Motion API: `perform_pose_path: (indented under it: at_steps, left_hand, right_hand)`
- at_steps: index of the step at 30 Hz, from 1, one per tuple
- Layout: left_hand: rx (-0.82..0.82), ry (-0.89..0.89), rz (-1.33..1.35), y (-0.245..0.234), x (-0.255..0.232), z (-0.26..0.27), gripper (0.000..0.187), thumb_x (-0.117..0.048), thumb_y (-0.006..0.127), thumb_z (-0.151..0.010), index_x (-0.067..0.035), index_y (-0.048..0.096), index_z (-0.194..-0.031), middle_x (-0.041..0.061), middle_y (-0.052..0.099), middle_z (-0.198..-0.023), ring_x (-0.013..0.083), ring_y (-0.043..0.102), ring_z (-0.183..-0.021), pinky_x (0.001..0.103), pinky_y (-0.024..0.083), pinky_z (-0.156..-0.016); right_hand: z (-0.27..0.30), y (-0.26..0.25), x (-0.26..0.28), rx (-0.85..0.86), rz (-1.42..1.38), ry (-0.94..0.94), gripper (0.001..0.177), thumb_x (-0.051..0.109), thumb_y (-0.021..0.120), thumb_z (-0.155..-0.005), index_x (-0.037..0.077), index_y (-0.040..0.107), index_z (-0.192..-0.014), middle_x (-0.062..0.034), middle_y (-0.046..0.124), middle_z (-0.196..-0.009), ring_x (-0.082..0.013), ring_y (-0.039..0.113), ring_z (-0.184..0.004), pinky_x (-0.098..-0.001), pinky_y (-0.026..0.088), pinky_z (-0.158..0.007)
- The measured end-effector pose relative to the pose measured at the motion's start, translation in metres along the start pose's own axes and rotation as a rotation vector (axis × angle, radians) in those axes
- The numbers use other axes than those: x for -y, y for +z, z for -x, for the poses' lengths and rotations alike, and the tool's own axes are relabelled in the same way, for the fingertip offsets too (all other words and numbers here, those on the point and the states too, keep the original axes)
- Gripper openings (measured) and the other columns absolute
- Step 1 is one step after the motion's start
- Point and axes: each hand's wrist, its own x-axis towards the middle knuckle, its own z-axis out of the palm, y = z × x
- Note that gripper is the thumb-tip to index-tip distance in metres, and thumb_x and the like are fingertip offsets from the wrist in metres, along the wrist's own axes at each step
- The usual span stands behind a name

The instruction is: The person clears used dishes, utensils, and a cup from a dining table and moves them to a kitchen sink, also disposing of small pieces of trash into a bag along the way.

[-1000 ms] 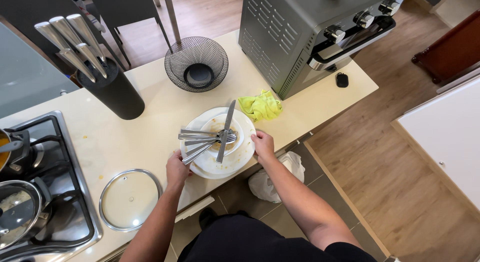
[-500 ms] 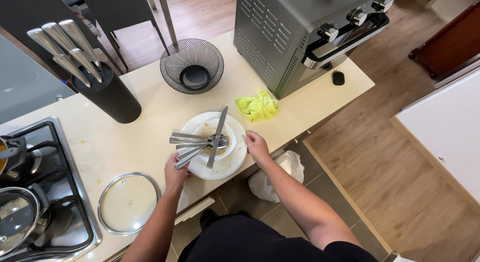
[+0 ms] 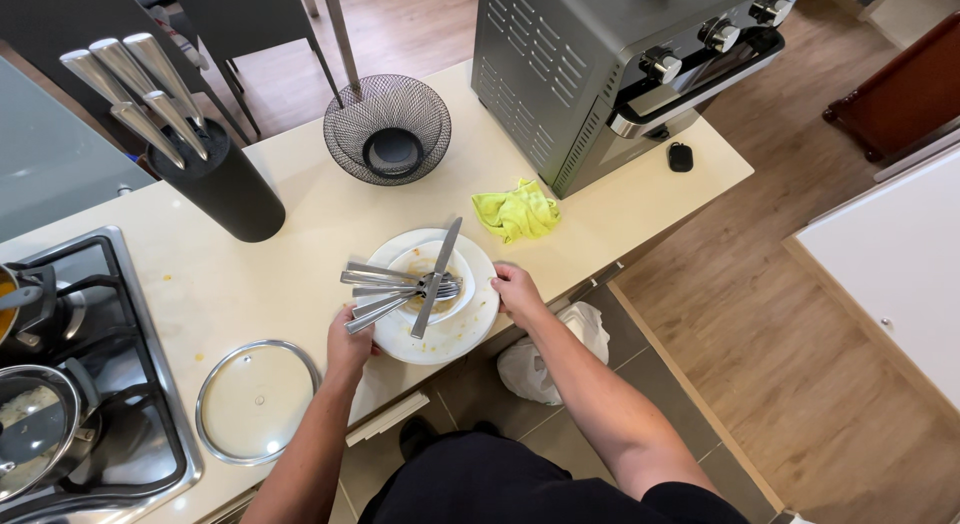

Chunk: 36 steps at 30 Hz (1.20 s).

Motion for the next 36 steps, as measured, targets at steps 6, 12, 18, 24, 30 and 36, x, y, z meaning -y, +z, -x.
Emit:
perform_pose_path:
  at_steps: [6, 12, 18, 24, 30, 36]
  left_hand:
    - [0.021, 0.022, 0.031, -0.002, -0.001, 0.007, 0.033, 0.006, 0.054, -0.092, 0.009, 0.056, -0.125, 0.021, 0.061, -0.079, 0.028, 0.06, -0.038, 0.033, 0.055, -0.035]
    - [0.037, 0.028, 0.074, -0.001, -0.005, 0.013, 0.039, 0.008, 0.056, -0.09, 0.009, 0.056, -0.129, 0.023, 0.061, -0.082, 0.0303, 0.06, -0.039, 0.036, 0.055, -0.034]
    - [0.082, 0.028, 0.079, 0.007, -0.046, 0.038, 0.042, 0.009, 0.058, -0.089, 0.01, 0.056, -0.131, 0.022, 0.061, -0.085, 0.0295, 0.061, -0.044, 0.036, 0.055, -0.037]
    - [0.208, 0.056, 0.086, 0.015, -0.073, 0.044, 0.04, 0.009, 0.057, -0.089, 0.006, 0.059, -0.129, 0.023, 0.062, -0.084, 0.0302, 0.061, -0.043, 0.035, 0.054, -0.035]
    - [0.395, 0.081, 0.058, 0.023, -0.095, 0.055, 0.039, 0.009, 0.056, -0.089, 0.007, 0.06, -0.128, 0.022, 0.062, -0.086, 0.0276, 0.06, -0.044, 0.033, 0.054, -0.036]
    - [0.63, 0.087, 0.013, 0.045, -0.092, 0.066, 0.039, 0.007, 0.06, -0.09, 0.007, 0.059, -0.129, 0.023, 0.064, -0.088, 0.0285, 0.059, -0.041, 0.033, 0.053, -0.034]
  right_hand:
    - [0.011, -0.011, -0.002, 0.04, -0.055, 0.006, 0.038, 0.011, 0.06, -0.096, 0.009, 0.066, -0.133, -0.0035, 0.065, -0.111, -0.0203, 0.072, -0.078, -0.0387, 0.066, -0.054]
    - [0.045, -0.026, 0.026, 0.051, -0.094, 0.002, 0.039, 0.011, 0.062, -0.094, 0.01, 0.067, -0.133, -0.0037, 0.066, -0.112, -0.019, 0.071, -0.083, -0.0389, 0.067, -0.057]
    - [0.075, -0.05, 0.04, 0.022, -0.159, -0.03, 0.041, 0.009, 0.065, -0.09, 0.01, 0.068, -0.131, -0.0008, 0.065, -0.108, -0.014, 0.067, -0.084, -0.0382, 0.067, -0.058]
    - [0.126, -0.067, 0.066, -0.094, -0.255, -0.032, 0.042, 0.009, 0.065, -0.09, 0.006, 0.068, -0.132, -0.0013, 0.061, -0.103, -0.0118, 0.063, -0.082, -0.0379, 0.067, -0.059]
    - [0.175, -0.077, 0.044, -0.259, -0.348, -0.041, 0.04, 0.006, 0.064, -0.09, 0.006, 0.068, -0.13, -0.0002, 0.059, -0.096, -0.0103, 0.065, -0.077, -0.0338, 0.066, -0.055]
    - [0.248, -0.092, 0.018, -0.487, -0.458, -0.021, 0.038, 0.007, 0.065, -0.09, 0.004, 0.069, -0.128, -0.0005, 0.06, -0.093, -0.0115, 0.065, -0.074, -0.0353, 0.066, -0.052]
